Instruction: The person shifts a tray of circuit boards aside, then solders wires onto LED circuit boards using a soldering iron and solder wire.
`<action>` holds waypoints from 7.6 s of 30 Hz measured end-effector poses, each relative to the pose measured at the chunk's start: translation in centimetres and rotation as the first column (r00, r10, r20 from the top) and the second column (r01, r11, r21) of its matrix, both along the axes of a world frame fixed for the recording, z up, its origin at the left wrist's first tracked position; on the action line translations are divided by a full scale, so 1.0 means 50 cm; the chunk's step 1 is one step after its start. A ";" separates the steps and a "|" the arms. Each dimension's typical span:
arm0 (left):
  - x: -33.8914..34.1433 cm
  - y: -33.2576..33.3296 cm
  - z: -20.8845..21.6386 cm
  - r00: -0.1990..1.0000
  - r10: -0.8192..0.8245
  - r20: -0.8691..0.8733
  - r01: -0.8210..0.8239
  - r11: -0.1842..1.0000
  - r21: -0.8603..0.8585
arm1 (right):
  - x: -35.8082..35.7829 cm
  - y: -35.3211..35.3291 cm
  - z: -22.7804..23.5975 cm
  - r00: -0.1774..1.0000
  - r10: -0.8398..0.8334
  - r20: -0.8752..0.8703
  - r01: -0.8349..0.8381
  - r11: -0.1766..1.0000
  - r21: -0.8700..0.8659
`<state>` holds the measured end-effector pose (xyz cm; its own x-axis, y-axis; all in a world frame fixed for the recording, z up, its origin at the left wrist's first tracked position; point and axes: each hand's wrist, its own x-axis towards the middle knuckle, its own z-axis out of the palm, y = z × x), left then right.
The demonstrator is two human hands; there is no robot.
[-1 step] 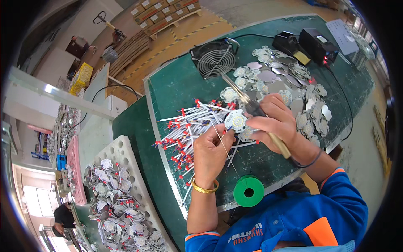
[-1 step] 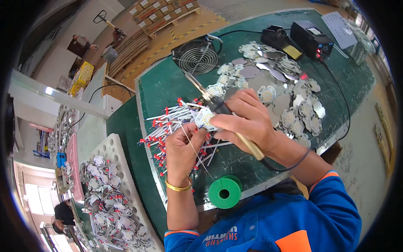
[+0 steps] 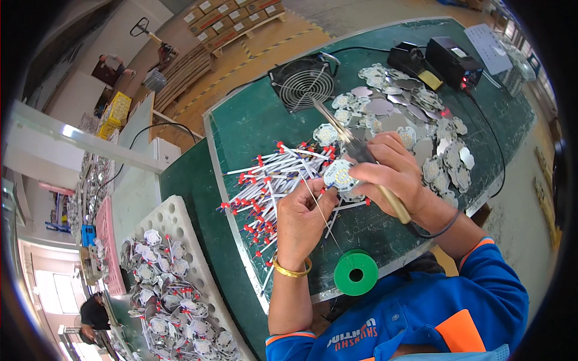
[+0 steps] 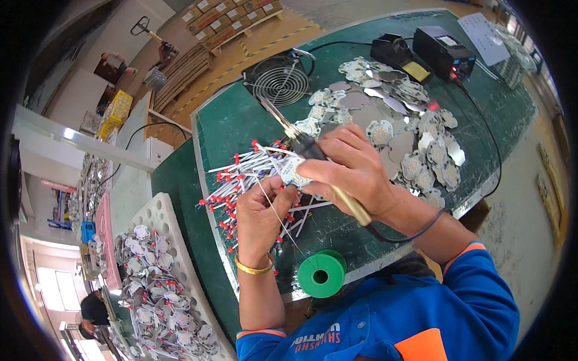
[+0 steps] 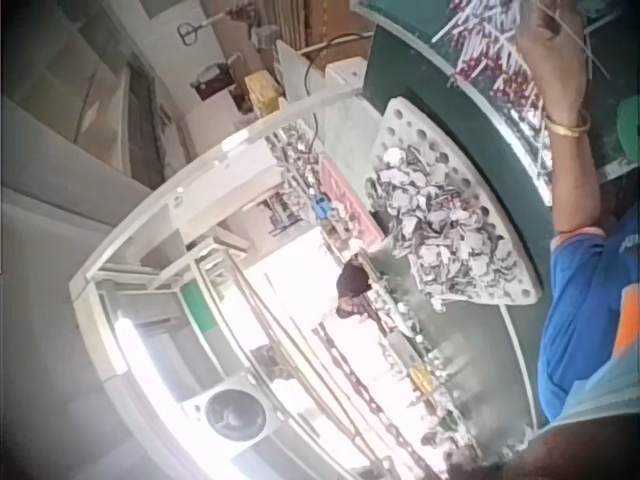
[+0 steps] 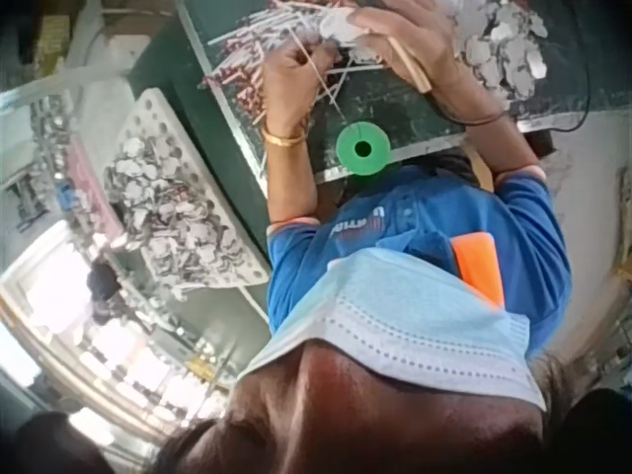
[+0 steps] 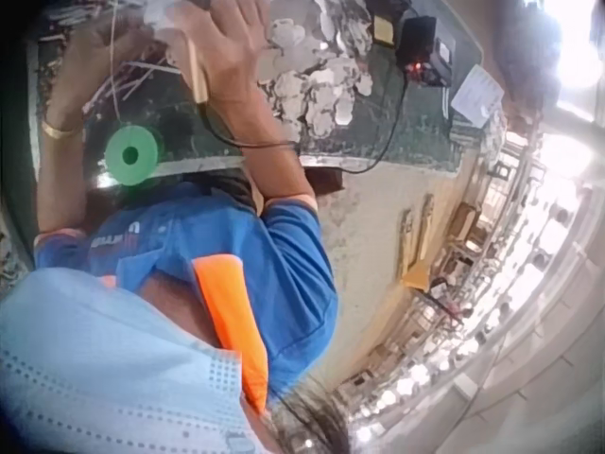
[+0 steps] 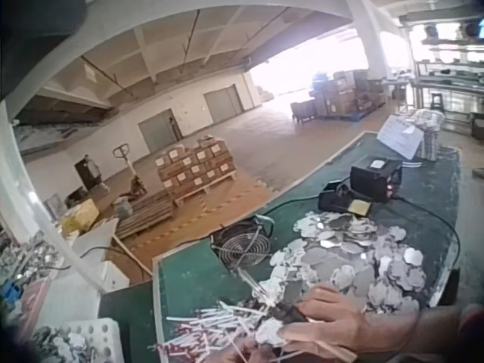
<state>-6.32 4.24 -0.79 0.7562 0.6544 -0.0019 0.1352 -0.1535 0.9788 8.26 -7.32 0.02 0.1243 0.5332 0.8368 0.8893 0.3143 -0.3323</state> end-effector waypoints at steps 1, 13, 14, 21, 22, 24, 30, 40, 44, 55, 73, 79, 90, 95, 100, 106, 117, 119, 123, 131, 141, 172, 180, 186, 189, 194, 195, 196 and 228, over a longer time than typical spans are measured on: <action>-0.001 -0.001 0.003 0.995 -0.085 -0.045 0.086 0.996 0.036 | -0.001 0.010 -0.006 0.997 -0.072 0.014 0.071 0.997 0.036; -0.010 -0.008 0.000 0.986 -0.008 0.169 0.076 0.913 -0.400 | -0.023 0.000 -0.027 0.972 -0.034 -0.231 0.017 0.997 -0.074; -0.012 -0.007 -0.001 0.982 -0.004 0.188 0.086 0.899 -0.430 | -0.026 0.001 -0.029 0.969 -0.030 -0.245 0.017 0.998 -0.054; -0.010 -0.013 0.001 0.981 -0.003 0.193 0.088 0.897 -0.433 | -0.030 -0.001 -0.038 0.981 -0.070 -0.183 0.070 0.998 -0.011; -0.011 -0.015 0.000 0.980 -0.007 0.199 0.098 0.887 -0.451 | -0.030 0.001 -0.042 0.981 -0.069 -0.182 0.068 0.998 -0.011; -0.011 -0.017 -0.003 0.978 -0.010 0.207 0.108 0.877 -0.469 | -0.030 0.004 -0.048 0.975 -0.032 -0.222 0.046 0.997 0.058; -0.008 -0.018 -0.005 0.971 0.033 0.237 0.100 0.846 -0.525 | -0.031 0.006 -0.060 0.983 0.019 -0.181 -0.003 0.996 0.092; -0.008 -0.021 -0.004 0.961 0.128 0.247 0.012 0.868 -0.496 | -0.039 0.011 -0.061 0.981 -0.009 -0.193 0.020 0.998 0.057; -0.018 0.002 0.018 0.960 0.181 0.212 -0.072 0.896 -0.437 | -0.032 -0.002 -0.038 0.990 0.030 -0.139 -0.016 0.995 0.101; -0.023 0.037 0.052 0.938 0.227 0.261 -0.137 0.937 -0.323 | -0.013 -0.023 0.004 0.915 0.337 -0.223 -0.316 0.941 0.124; -0.032 0.036 0.047 0.948 0.220 0.230 -0.138 0.935 -0.325 | -0.018 -0.012 -0.004 0.885 0.379 -0.271 -0.385 0.922 0.034; -0.034 0.037 0.047 0.940 0.216 0.264 -0.123 0.936 -0.330 | -0.017 -0.013 -0.005 0.867 0.392 -0.307 -0.404 0.914 0.025; -0.038 0.038 0.053 0.943 0.227 0.241 -0.154 0.945 -0.288 | -0.017 -0.010 -0.005 0.848 0.419 -0.324 -0.434 0.901 0.030; -0.033 0.033 0.056 0.940 0.271 0.207 -0.228 0.951 -0.208 | -0.019 -0.007 -0.005 0.851 0.411 -0.327 -0.431 0.902 0.011; -0.033 0.031 0.057 0.939 0.280 0.201 -0.251 0.955 -0.158 | -0.020 -0.006 -0.006 0.856 0.399 -0.330 -0.419 0.908 0.012; -0.037 0.034 0.057 0.941 0.276 0.197 -0.240 0.953 -0.186 | -0.019 -0.007 -0.007 0.854 0.396 -0.339 -0.421 0.907 -0.001; -0.039 0.033 0.057 0.939 0.279 0.200 -0.240 0.950 -0.201 | -0.020 -0.007 -0.006 0.844 0.402 -0.356 -0.429 0.903 0.003; -0.036 0.031 0.059 0.939 0.272 0.210 -0.233 0.953 -0.196 | -0.019 -0.009 -0.006 0.846 0.401 -0.351 -0.426 0.905 0.006; -0.037 0.032 0.057 0.940 0.278 0.197 -0.234 0.948 -0.217 | -0.021 -0.006 -0.007 0.853 0.392 -0.344 -0.414 0.910 0.010; -0.039 0.039 0.052 0.934 0.268 0.235 -0.186 0.929 -0.319 | -0.020 -0.003 -0.008 0.915 0.342 -0.215 -0.353 0.935 -0.013; -0.034 0.042 0.041 0.945 0.251 0.210 -0.156 0.909 -0.387 | -0.018 -0.004 -0.008 0.879 0.373 -0.296 -0.373 0.926 0.058; 0.007 -0.010 -0.001 0.978 -0.097 0.183 0.133 0.973 -0.191 | 0.000 -0.018 -0.022 0.840 0.118 -0.530 -0.177 0.982 -0.062; -0.002 -0.001 -0.012 0.936 -0.287 0.204 0.343 0.871 -0.351 | -0.004 -0.022 -0.032 0.745 0.187 -0.640 -0.314 0.945 -0.089; -0.005 0.007 -0.009 0.905 -0.400 0.143 0.423 0.825 -0.375 | -0.017 -0.019 -0.037 0.680 0.225 -0.698 -0.338 0.941 -0.026; 0.003 -0.004 -0.018 0.962 -0.194 0.193 0.240 0.937 -0.255 | -0.012 -0.024 -0.029 0.793 0.093 -0.602 -0.195 0.975 -0.107; 0.026 -0.035 -0.006 0.954 -0.004 0.298 0.045 0.990 -0.132 | -0.008 -0.020 -0.027 0.858 0.026 -0.512 -0.042 0.999 -0.021; 0.027 -0.038 -0.007 0.954 -0.009 0.301 0.049 0.990 -0.128 | -0.007 -0.021 -0.026 0.841 0.017 -0.541 -0.030 0.999 -0.015; 0.026 -0.043 -0.009 0.955 0.008 0.295 0.005 0.999 -0.043 | -0.007 -0.024 -0.024 0.834 0.019 -0.551 -0.041 0.999 -0.027; 0.016 -0.022 -0.023 0.955 -0.207 0.211 0.224 0.973 -0.059 | -0.019 -0.019 -0.049 0.367 0.321 -0.873 -0.501 0.859 0.105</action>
